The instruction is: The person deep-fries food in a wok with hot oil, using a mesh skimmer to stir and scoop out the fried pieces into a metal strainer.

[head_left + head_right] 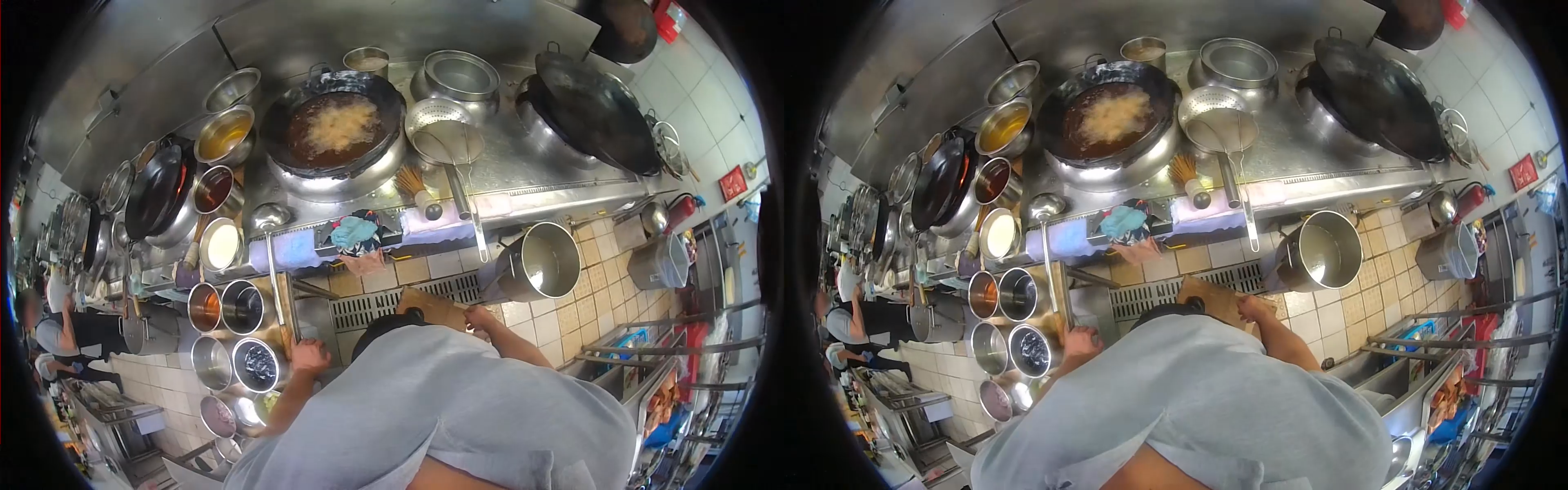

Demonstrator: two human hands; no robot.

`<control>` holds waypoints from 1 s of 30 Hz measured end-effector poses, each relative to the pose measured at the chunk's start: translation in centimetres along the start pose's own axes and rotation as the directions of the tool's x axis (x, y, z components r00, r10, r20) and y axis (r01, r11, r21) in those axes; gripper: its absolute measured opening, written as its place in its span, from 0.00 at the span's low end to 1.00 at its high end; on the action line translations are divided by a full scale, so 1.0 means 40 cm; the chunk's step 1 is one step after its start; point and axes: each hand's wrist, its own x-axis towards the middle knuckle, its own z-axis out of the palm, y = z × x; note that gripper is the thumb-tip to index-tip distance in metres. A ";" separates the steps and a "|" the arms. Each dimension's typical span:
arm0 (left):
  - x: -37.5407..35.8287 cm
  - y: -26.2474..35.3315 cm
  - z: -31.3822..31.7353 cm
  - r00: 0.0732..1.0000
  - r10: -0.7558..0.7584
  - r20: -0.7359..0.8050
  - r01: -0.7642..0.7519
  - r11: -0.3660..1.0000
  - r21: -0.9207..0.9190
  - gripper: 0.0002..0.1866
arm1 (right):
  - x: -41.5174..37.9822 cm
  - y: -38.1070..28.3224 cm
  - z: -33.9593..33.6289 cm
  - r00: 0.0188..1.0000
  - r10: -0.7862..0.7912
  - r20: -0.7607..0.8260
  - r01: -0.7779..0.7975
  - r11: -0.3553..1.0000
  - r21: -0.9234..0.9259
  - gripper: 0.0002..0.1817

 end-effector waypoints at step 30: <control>0.011 -0.018 0.029 0.998 -0.001 -0.063 -0.004 0.998 -0.067 0.19 | -0.012 -0.149 -0.107 0.878 0.470 0.096 -0.430 0.685 0.588 0.17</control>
